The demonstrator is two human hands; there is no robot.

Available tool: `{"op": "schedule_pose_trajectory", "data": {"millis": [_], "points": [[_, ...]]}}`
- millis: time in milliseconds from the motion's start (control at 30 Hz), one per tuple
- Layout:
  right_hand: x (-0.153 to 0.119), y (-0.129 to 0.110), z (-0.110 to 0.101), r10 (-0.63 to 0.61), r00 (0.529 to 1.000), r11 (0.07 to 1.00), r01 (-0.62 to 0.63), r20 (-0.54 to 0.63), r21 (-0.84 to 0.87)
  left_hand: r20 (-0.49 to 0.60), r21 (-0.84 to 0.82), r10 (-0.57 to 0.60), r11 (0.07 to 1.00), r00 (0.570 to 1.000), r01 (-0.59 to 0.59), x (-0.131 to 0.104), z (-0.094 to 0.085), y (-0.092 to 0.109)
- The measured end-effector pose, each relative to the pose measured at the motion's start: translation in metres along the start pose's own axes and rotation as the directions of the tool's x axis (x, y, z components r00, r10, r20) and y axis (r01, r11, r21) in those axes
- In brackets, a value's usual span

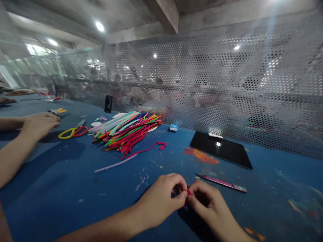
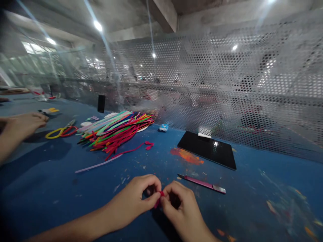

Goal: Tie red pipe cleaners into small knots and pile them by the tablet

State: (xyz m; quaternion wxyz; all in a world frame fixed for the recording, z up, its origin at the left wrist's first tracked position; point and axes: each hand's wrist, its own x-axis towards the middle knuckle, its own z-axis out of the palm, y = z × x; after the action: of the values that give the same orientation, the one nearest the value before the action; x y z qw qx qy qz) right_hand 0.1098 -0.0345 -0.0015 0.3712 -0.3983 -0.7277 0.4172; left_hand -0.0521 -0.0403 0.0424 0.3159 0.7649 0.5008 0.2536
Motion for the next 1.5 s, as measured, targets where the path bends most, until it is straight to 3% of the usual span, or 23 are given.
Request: {"op": "schedule_pose_trajectory", "data": {"millis": [200, 300, 433, 600, 700, 767, 867, 933, 1000, 1100, 1233, 1400, 1500], "points": [[-0.003, 0.003, 0.004, -0.153, 0.985, 0.954, 0.168, 0.076, -0.248, 0.064, 0.193, -0.012, 0.981, 0.998, -0.001, -0.007, 0.005, -0.003], [0.005, -0.002, -0.001, -0.16, 0.983, 0.926, 0.182, 0.092, -0.332, 0.046, 0.236, 0.01, 0.972, 0.999, -0.02, -0.006, 0.0, -0.009], [0.052, -0.013, -0.018, -0.05, 0.997, 0.912, 0.068, 0.055, -0.403, -0.018, 0.283, 0.01, 0.959, 1.0, -0.005, 0.004, -0.011, -0.026], [0.133, -0.006, -0.032, 0.164, 0.948, 0.846, 0.007, 0.272, -0.534, 0.088, 0.488, 0.091, 0.864, 0.992, -0.122, 0.011, -0.016, -0.036], [0.157, 0.001, -0.036, 0.274, 0.905, 0.783, -0.014, 0.325, -0.621, 0.127, 0.585, 0.133, 0.79, 0.983, -0.183, 0.008, -0.014, -0.033], [0.162, 0.002, -0.037, 0.278, 0.918, 0.733, -0.012, 0.284, -0.68, 0.139, 0.624, 0.154, 0.753, 0.978, -0.207, 0.006, -0.012, -0.032], [0.165, -0.006, -0.028, 0.157, 0.97, 0.666, 0.036, 0.188, -0.745, 0.143, 0.653, 0.169, 0.724, 0.975, -0.222, 0.006, -0.008, -0.033], [0.17, -0.014, -0.011, 0.027, 0.982, 0.635, 0.126, 0.185, -0.762, 0.139, 0.667, 0.172, 0.712, 0.975, -0.22, 0.007, -0.006, -0.035], [0.178, -0.021, 0.012, -0.078, 0.961, 0.608, 0.257, 0.266, -0.751, 0.129, 0.677, 0.173, 0.704, 0.976, -0.214, 0.007, -0.005, -0.035], [0.188, -0.023, 0.042, -0.133, 0.913, 0.571, 0.388, 0.385, -0.723, 0.127, 0.682, 0.171, 0.7, 0.977, -0.211, 0.006, -0.007, -0.034], [0.18, -0.015, 0.049, -0.129, 0.898, 0.548, 0.418, 0.42, -0.725, 0.143, 0.681, 0.164, 0.7, 0.976, -0.217, 0.004, -0.01, -0.03], [0.133, 0.001, 0.01, -0.115, 0.925, 0.508, 0.368, 0.363, -0.778, 0.136, 0.668, 0.18, 0.71, 0.974, -0.224, 0.003, -0.009, -0.028], [0.102, 0.006, -0.016, -0.114, 0.939, 0.478, 0.338, 0.325, -0.811, 0.121, 0.605, 0.203, 0.761, 0.972, -0.234, 0.005, -0.012, -0.031]]}}
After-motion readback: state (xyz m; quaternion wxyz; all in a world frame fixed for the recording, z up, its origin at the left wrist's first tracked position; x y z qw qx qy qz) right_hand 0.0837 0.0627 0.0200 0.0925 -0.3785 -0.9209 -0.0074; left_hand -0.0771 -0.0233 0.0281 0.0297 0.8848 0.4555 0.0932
